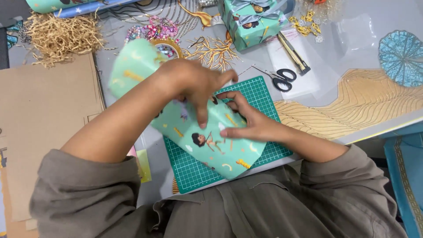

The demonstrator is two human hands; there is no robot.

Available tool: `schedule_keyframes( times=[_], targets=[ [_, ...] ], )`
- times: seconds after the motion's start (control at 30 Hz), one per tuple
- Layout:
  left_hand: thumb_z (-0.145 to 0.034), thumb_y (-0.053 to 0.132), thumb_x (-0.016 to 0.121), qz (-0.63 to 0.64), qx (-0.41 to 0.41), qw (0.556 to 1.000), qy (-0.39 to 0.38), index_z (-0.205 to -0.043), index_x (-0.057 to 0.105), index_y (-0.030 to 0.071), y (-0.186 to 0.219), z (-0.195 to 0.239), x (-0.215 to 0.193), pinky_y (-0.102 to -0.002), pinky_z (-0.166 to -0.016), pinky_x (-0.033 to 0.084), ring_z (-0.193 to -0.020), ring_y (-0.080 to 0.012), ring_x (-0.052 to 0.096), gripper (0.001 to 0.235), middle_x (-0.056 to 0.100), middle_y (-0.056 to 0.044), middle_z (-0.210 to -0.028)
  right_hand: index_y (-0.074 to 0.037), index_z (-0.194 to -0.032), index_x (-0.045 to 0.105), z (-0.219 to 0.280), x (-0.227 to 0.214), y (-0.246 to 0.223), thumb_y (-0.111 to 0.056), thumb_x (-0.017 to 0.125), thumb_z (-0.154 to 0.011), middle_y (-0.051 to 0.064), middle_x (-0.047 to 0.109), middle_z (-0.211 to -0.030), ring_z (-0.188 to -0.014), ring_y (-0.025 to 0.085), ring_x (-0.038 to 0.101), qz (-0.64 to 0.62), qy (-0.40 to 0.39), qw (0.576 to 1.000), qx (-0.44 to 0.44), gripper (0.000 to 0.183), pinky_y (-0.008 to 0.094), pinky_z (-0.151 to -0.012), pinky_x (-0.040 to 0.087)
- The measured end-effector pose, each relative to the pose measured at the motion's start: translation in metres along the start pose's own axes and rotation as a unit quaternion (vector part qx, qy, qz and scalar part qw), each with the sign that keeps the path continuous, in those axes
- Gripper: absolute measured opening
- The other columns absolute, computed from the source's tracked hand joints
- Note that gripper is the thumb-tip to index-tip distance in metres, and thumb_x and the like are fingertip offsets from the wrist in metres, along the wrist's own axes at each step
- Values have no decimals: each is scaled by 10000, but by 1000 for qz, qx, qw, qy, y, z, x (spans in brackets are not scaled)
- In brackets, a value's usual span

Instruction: The person wraps a small cardboard box with light green wrapping paper featuring cartoon characters. They fold the paper around the box, secure the seams with clear tape, and fold the ends neatly to complete the wrapping.

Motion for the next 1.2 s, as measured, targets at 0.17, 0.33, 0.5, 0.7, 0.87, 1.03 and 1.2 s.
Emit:
schedule_keyframes(
  times=[0.17, 0.33, 0.5, 0.7, 0.87, 1.03, 1.2],
  targets=[
    [-712, 355, 984, -74, 20, 927, 368, -1546, 497, 98, 15, 42, -22, -849, -1192, 116, -1357, -468, 586, 999, 650, -210, -1354, -91, -1648, 218, 4, -7, 49, -341, 746, -959, 297, 584, -1473, -1295, 454, 641, -189, 35, 980, 58, 903, 613, -1044, 547],
    [-1091, 265, 637, -47, 31, 726, 686, -1566, 611, 234, 14, 124, 59, -722, -1316, 206, -1603, -424, 265, 476, 317, -152, -1717, -115, -1631, 127, 19, -20, 54, -531, 629, -968, 398, 464, -1537, -1314, 566, 581, -186, 75, 979, 34, 929, 740, -1039, 488],
    [-1055, 418, 674, 288, 76, 703, 646, -1725, 64, 227, -7, 94, 132, -735, -1326, 60, -1650, -495, -118, 926, -169, -212, -1773, -119, -1647, 109, 6, -15, 84, -512, 495, -1074, 331, 327, -1620, -1468, 485, 339, -132, 88, 987, -9, 795, 687, -1189, 282],
    [-988, 183, 808, 432, 41, 727, 532, -1736, -28, 86, -12, 66, 155, -766, -1281, 74, -1629, -582, -96, 1126, -189, -304, -1765, -78, -1628, 299, 14, -17, 17, -512, 397, -1129, 297, 224, -1638, -1562, 538, 150, 186, 150, 966, -99, 668, 693, -1249, 143],
    [-977, 215, 845, 356, 25, 723, 591, -1734, 149, 123, -19, 64, 170, -793, -1279, 98, -1627, -604, -108, 1033, -158, -287, -1764, -114, -1528, 538, 36, -27, -15, -477, 415, -1149, 177, 348, -1617, -1558, 437, 252, 360, 182, 884, -238, 539, 588, -1268, 210],
    [-1115, 605, 421, -127, 84, 707, 691, -1310, 788, 257, 48, 87, 170, -715, -1303, 103, -1493, -198, 552, 542, 684, -4, -1517, -221, -1362, 778, 51, 46, -61, -588, 364, -1148, -9, 747, -1442, -1440, 203, 583, 565, 67, 682, -459, 594, 509, -1243, 352],
    [-1077, 728, 379, -169, 76, 736, 651, -1248, 789, 160, 44, 75, 173, -621, -1249, 345, -1371, -205, 657, 721, 757, -49, -1392, -80, -1244, 816, 43, 46, -47, -580, 368, -1137, 90, 810, -1301, -1290, 259, 712, 539, 16, 670, -511, 679, 466, -1130, 541]
  ],
)
Point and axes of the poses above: each hand's wrist, its own z-axis away from the middle knuckle, its own x-axis out of the palm, y = z × x, the point moved 10 cm from there along -z, towards the middle knuckle
